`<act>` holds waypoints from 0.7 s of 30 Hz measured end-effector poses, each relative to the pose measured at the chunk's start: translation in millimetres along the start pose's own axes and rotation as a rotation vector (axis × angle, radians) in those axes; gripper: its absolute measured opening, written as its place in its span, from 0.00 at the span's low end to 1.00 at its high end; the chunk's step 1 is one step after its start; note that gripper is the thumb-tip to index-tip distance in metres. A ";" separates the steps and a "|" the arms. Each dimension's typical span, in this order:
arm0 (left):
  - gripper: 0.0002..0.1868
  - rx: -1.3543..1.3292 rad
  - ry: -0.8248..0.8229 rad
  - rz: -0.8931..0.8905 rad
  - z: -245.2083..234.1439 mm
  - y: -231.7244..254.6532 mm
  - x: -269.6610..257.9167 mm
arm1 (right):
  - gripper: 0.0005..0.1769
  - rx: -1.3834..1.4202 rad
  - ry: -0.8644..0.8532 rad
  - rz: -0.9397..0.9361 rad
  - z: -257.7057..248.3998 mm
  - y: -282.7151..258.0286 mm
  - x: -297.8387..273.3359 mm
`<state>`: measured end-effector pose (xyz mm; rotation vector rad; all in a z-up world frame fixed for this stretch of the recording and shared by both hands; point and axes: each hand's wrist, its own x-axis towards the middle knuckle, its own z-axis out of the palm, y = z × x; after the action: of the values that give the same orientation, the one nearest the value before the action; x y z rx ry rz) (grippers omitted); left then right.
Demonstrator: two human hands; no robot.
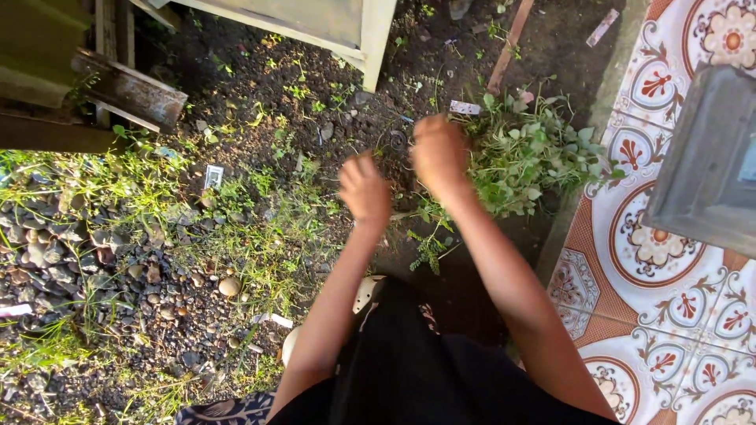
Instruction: The person is pulling weeds from a dirt patch in a backyard area.
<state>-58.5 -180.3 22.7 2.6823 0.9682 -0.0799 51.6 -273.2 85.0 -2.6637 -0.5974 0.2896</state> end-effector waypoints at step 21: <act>0.24 -0.414 0.159 0.106 -4.3 -64.8 -32.6 | 0.07 0.248 -0.039 0.048 90.8 -19.1 -50.5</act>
<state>-124.9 -151.7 15.5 2.3725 0.7814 0.3247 -25.7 -249.8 17.0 -2.4407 -0.4756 0.4023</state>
